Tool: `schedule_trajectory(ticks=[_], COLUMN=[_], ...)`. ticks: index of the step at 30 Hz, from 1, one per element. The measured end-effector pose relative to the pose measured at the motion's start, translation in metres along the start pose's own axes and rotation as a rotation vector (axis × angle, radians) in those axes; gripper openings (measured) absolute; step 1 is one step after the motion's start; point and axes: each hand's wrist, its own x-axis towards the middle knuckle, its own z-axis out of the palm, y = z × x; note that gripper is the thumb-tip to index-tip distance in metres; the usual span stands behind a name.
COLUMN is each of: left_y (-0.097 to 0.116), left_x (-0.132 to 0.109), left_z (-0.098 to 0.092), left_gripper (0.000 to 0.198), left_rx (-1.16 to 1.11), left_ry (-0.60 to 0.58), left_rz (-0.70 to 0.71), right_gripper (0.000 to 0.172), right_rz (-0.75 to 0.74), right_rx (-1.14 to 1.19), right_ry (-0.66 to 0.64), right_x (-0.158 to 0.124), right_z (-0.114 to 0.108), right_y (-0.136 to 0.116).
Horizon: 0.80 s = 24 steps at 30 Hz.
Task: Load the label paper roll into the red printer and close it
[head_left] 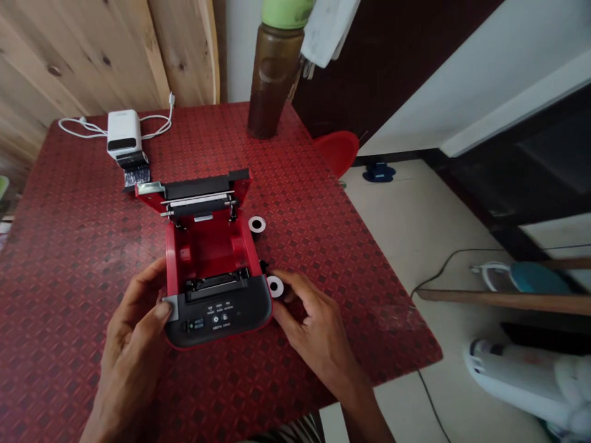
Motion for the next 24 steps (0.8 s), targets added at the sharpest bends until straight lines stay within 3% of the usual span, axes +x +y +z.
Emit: schedule_trajectory(ticks=[5, 9, 14, 17, 21, 24], left_y=[0.002, 0.004, 0.007, 0.011, 0.013, 0.012], left_x=[-0.002, -0.002, -0.001, -0.002, -0.004, -0.003], left_z=[0.000, 0.002, 0.007, 0.010, 0.008, 0.007], left_gripper=[0.053, 0.052, 0.052, 0.054, 0.056, 0.056], left_rx=[0.019, -0.031, -0.070, -0.068, -0.065, -0.034], left_ry=[-0.004, -0.017, 0.009, -0.005, -0.014, -0.007], left_rz=[-0.019, -0.044, -0.044, -0.053, -0.058, -0.033], right_gripper=[0.041, 0.050, 0.028, 0.023, 0.035, 0.022], right_rz=[0.022, 0.098, 0.117, 0.032, -0.053, -0.079], right_rx=[-0.022, -0.031, 0.017, -0.048, -0.060, -0.046], right_ry=[-0.139, -0.220, -0.152, -0.095, -0.173, -0.164], right_x=[0.004, 0.007, 0.039, 0.071, 0.103, 0.114], right_z=[-0.016, -0.041, -0.063, -0.048, -0.012, 0.006], right_y=[0.002, -0.003, -0.005, -0.001, 0.003, 0.004])
